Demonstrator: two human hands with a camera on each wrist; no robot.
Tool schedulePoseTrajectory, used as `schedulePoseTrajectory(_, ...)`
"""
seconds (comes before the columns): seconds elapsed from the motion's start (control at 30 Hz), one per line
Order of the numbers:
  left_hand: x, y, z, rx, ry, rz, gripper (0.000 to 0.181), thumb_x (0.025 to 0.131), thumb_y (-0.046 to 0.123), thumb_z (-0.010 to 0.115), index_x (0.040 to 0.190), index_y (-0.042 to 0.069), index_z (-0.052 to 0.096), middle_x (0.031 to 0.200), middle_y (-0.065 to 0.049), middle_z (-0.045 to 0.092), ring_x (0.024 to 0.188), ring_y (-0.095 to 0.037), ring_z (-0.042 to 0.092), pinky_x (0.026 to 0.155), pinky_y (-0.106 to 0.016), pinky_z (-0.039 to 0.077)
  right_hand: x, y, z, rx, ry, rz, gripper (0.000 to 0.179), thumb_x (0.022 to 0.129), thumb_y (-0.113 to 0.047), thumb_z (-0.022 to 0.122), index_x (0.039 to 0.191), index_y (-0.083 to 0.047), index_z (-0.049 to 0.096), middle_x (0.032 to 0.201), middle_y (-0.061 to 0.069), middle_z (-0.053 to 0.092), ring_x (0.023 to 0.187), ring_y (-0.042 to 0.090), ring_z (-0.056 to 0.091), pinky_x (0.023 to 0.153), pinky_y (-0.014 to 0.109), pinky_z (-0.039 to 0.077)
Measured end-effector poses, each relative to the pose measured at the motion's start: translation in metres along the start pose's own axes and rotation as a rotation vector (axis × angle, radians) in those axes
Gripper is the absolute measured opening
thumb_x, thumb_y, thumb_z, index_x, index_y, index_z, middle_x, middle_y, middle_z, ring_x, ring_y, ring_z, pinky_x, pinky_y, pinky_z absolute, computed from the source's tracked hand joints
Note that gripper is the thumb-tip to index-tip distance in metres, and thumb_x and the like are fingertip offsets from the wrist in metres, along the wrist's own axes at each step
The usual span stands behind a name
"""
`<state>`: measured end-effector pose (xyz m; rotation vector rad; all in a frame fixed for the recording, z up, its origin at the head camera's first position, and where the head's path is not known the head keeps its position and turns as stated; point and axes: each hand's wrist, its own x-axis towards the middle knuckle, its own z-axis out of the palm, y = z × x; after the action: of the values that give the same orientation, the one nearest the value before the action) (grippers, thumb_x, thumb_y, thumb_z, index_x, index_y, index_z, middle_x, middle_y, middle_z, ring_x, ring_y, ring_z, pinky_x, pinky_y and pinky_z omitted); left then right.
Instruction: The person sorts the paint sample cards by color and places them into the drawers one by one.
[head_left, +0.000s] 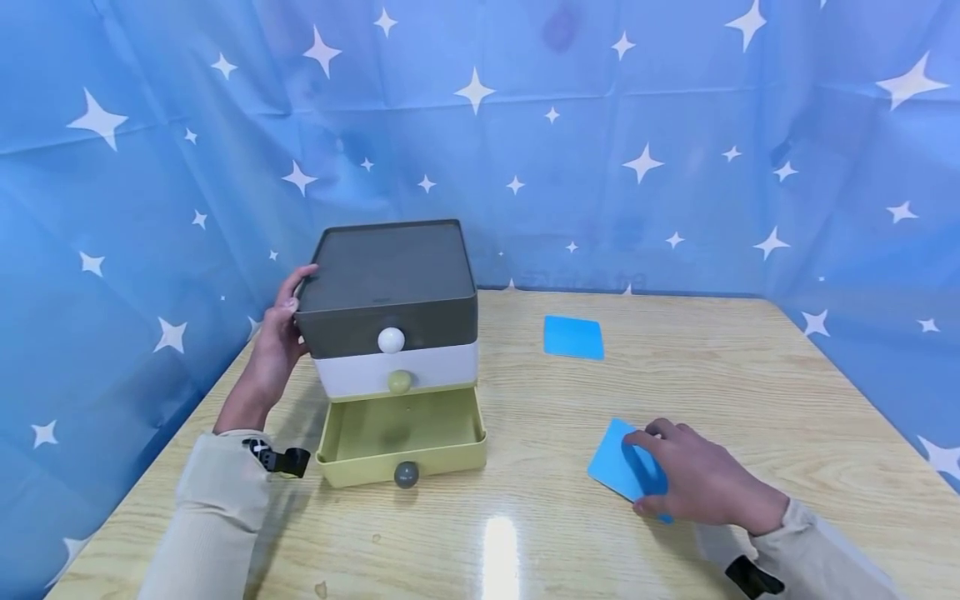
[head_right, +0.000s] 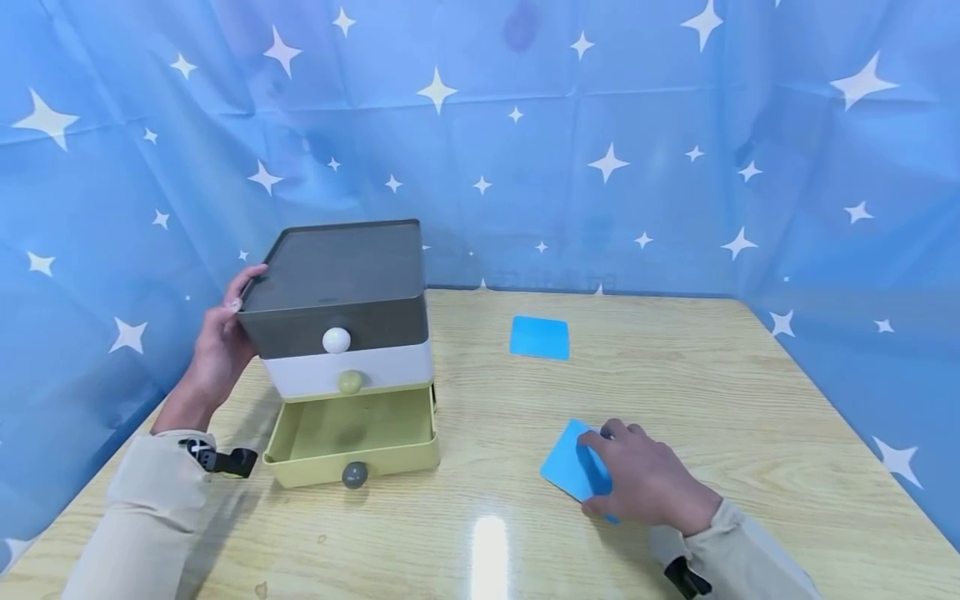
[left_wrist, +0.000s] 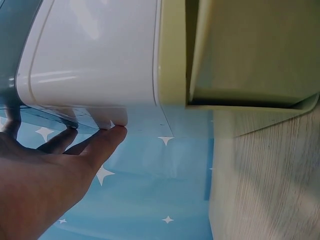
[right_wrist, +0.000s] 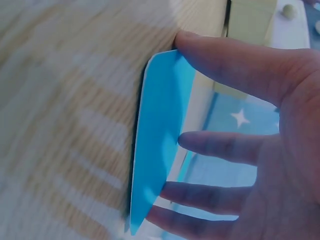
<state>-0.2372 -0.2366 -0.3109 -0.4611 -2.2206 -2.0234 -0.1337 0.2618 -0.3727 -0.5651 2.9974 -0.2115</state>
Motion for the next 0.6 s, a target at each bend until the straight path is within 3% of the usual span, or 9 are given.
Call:
schedulePoseTrajectory(0.27, 0.0, 0.001, 0.001, 0.007, -0.003, -0.001, 0.055, 0.102, 0.049, 0.019, 0.156, 0.041, 0.023, 0.165, -0.006, 0.014, 0.14, -0.027, 0.029, 0.106, -0.052, 0.026, -0.001, -0.003, -0.007, 0.007, 0.003, -0.04, 0.077, 0.067, -0.049, 0.089, 0.131, -0.017, 0.061, 0.129, 0.016, 0.056, 0.102, 0.032, 0.06, 0.071, 0.044, 0.053)
schedulePoseTrajectory(0.6, 0.0, 0.0, 0.002, 0.014, -0.004, -0.001, 0.056, 0.101, 0.049, 0.018, 0.156, 0.041, 0.022, 0.167, -0.005, 0.011, 0.145, -0.034, 0.023, 0.112, -0.067, 0.018, -0.004, -0.019, -0.014, -0.055, 0.098, -0.071, 0.073, 0.066, -0.044, 0.091, 0.129, -0.018, 0.063, 0.13, 0.017, 0.058, 0.104, 0.033, 0.062, 0.069, 0.043, 0.055)
